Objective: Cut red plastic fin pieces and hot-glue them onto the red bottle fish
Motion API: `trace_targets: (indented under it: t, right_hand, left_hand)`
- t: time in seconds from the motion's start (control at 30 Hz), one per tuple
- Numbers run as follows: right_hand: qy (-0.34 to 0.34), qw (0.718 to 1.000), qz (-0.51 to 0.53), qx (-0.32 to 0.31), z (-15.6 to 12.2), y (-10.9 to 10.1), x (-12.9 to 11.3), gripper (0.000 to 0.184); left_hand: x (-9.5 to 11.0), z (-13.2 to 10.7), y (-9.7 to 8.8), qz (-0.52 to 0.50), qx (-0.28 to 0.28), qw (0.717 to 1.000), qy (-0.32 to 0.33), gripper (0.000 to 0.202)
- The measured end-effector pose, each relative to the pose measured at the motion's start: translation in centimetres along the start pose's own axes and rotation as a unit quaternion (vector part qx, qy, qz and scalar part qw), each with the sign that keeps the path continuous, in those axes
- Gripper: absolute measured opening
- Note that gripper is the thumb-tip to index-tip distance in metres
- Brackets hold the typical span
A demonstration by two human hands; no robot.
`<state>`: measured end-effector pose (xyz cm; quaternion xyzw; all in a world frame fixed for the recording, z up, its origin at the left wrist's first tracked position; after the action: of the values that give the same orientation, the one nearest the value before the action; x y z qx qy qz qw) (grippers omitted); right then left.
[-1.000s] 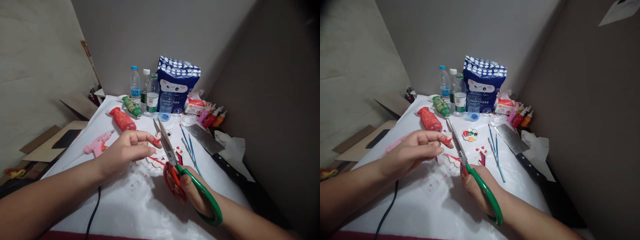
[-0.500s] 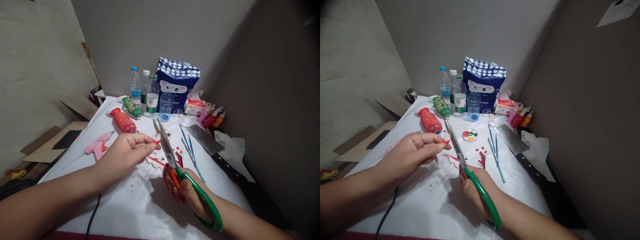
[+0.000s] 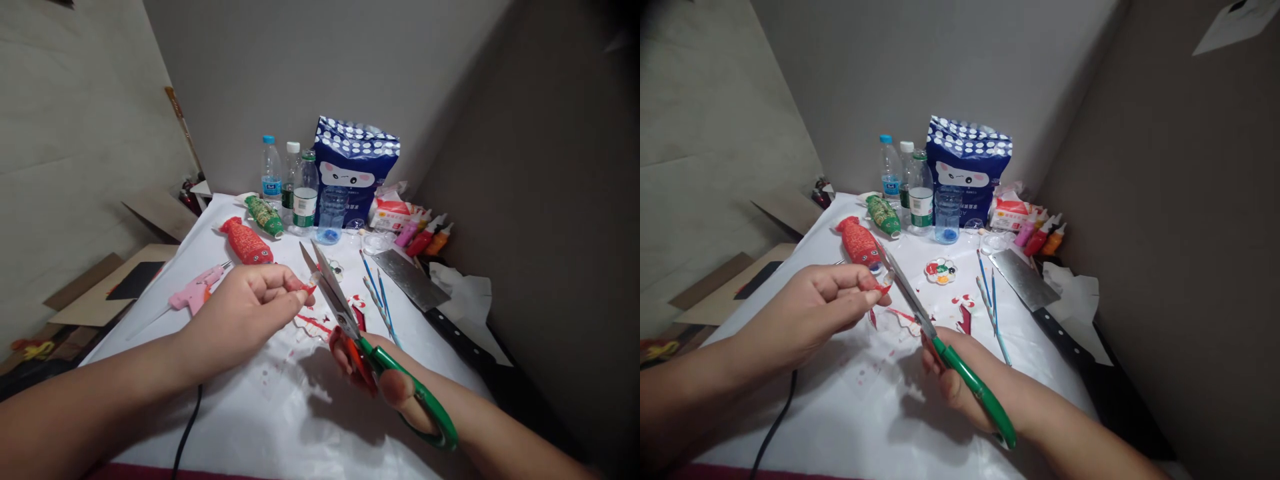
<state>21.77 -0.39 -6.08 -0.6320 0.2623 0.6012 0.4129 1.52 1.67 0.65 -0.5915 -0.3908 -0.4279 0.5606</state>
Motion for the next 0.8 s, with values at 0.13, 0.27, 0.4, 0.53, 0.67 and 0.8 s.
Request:
trace_targets:
  t: [0.13,0.27,0.4,0.53,0.67,0.8]
  right_hand:
    - [-0.01,0.999,-0.031,-0.008,-0.3,-0.3,-0.5,0.078]
    - [-0.008,0.999,-0.04,-0.021,-0.2,-0.6,-0.8,0.079]
    - [-0.006,0.999,-0.042,-0.014,0.1,-0.6,-1.1,0.077]
    - [-0.005,0.999,-0.04,0.005,0.3,-0.2,-1.1,0.078]
    - [-0.017,0.999,-0.047,0.02,0.0,-0.1,-0.9,0.076]
    - [-0.014,0.998,-0.068,0.01,-0.3,-0.4,-0.6,0.075]
  left_hand:
    - [0.2,-0.2,0.0,0.014,-0.007,1.0,0.006,0.024]
    - [0.3,-0.3,0.0,0.031,-0.016,0.999,0.01,0.024]
    - [0.3,-0.2,0.0,0.032,-0.021,0.999,0.017,0.024]
    - [0.4,-0.1,0.0,0.025,-0.024,0.999,0.013,0.024]
    - [0.3,0.0,0.0,0.023,-0.024,0.999,0.012,0.024]
    - [0.2,0.0,-0.1,0.024,-0.025,0.999,0.013,0.024]
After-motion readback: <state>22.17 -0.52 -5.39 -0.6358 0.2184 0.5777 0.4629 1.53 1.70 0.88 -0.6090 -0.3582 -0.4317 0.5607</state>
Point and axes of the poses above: each hand's wrist, its own z-axis towards the middle knuckle, its own y-axis out of the palm, x = y × z, the point moved 2 cm from there along z, towards the middle knuckle, and after that the axes turned 13 degrees about x, right-handed, at the moved point
